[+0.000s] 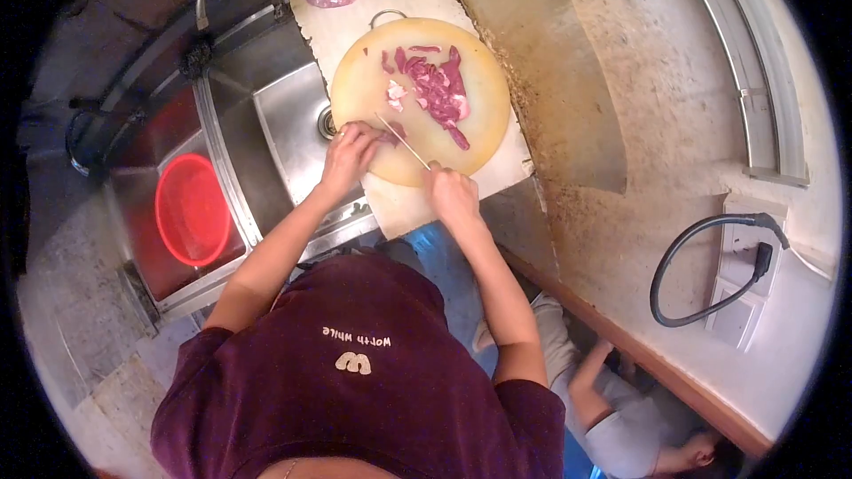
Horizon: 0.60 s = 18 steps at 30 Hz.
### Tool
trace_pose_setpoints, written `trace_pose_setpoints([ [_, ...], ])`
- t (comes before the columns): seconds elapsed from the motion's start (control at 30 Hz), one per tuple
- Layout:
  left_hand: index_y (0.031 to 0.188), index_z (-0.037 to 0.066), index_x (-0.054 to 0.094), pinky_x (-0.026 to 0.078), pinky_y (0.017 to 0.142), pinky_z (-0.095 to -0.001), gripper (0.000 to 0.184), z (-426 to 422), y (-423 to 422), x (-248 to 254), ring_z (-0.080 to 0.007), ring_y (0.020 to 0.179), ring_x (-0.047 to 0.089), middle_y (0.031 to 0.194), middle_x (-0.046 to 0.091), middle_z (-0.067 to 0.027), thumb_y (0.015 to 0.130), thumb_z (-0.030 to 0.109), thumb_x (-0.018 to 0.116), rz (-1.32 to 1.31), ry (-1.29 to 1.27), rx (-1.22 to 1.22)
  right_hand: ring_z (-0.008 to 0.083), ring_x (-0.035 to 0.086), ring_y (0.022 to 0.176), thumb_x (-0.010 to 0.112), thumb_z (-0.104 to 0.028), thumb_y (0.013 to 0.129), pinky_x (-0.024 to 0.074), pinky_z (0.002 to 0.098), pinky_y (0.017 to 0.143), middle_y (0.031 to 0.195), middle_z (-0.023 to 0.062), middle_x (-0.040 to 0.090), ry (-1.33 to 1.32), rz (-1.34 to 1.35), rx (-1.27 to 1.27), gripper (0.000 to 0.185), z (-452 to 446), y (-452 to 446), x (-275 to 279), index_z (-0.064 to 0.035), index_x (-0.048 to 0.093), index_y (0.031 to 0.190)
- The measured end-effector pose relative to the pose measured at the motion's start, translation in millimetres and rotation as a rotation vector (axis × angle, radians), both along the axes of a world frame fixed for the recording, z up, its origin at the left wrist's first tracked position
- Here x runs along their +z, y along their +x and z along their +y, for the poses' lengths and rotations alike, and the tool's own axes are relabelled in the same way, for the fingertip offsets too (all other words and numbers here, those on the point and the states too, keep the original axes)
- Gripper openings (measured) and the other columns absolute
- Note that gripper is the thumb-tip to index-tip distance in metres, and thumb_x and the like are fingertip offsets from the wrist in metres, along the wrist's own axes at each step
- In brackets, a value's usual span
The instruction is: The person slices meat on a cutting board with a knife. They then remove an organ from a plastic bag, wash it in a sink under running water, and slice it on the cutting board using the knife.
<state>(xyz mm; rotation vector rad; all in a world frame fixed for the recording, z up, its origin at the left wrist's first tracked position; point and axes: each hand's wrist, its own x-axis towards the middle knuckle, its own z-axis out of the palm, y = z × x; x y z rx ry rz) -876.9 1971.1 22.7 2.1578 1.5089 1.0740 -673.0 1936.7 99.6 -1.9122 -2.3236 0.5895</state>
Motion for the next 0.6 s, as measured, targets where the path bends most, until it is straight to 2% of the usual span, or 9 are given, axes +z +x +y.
trace_pose_setpoints([
  [0.17, 0.089, 0.01, 0.066, 0.045, 0.075, -0.0359, 0.015, 7, 4, -7, -0.0239, 0.086, 0.053, 0.088, 0.056, -0.0038, 0.075, 0.015, 0.068, 0.021, 0.024, 0.036, 0.0381, 0.063, 0.063, 0.044, -0.014, 0.087, 0.0507, 0.0472, 0.058, 0.067, 0.021, 0.062, -0.041, -0.072, 0.071, 0.019, -4, 1, 14, 0.0005, 0.055, 0.082],
  [0.3, 0.088, 0.009, 0.066, 0.045, 0.075, -0.0358, 0.015, 11, 5, -14, -0.0244, 0.086, 0.052, 0.088, 0.056, -0.0043, 0.074, 0.016, 0.069, 0.014, 0.04, 0.042, 0.0369, 0.065, 0.063, 0.045, -0.006, 0.081, 0.0514, 0.0452, 0.055, 0.07, 0.0222, 0.063, -0.06, -0.133, 0.112, 0.011, 6, -11, 5, 0.0007, 0.054, 0.08],
  [0.37, 0.088, 0.009, 0.066, 0.045, 0.075, -0.0358, 0.016, 9, 5, -15, -0.0246, 0.086, 0.052, 0.088, 0.056, -0.0046, 0.074, 0.015, 0.069, 0.005, 0.018, 0.042, 0.0355, 0.066, 0.068, 0.045, -0.007, 0.082, 0.0516, 0.0454, 0.06, 0.072, 0.0221, 0.064, 0.003, -0.02, 0.113, 0.013, 26, -26, -14, 0.0, 0.056, 0.083],
  [0.43, 0.089, 0.009, 0.066, 0.045, 0.076, -0.0357, 0.017, 11, 7, -14, -0.025, 0.086, 0.052, 0.088, 0.056, -0.005, 0.073, 0.014, 0.069, 0.001, -0.008, 0.044, 0.0349, 0.066, 0.074, 0.043, -0.008, 0.083, 0.0512, 0.0459, 0.066, 0.076, 0.0226, 0.064, -0.019, -0.042, 0.148, 0.017, 54, -48, -36, -0.0007, 0.058, 0.089],
  [0.6, 0.09, 0.008, 0.066, 0.045, 0.078, -0.036, 0.018, 9, 0, -9, -0.0263, 0.088, 0.052, 0.088, 0.055, -0.007, 0.073, 0.011, 0.069, -0.024, -0.069, -0.045, 0.0374, 0.064, 0.076, 0.046, -0.017, 0.085, 0.0493, 0.0491, 0.069, 0.077, 0.0208, 0.064, -0.07, 0.006, 0.057, 0.019, 67, -51, -51, -0.0048, 0.056, 0.096],
])
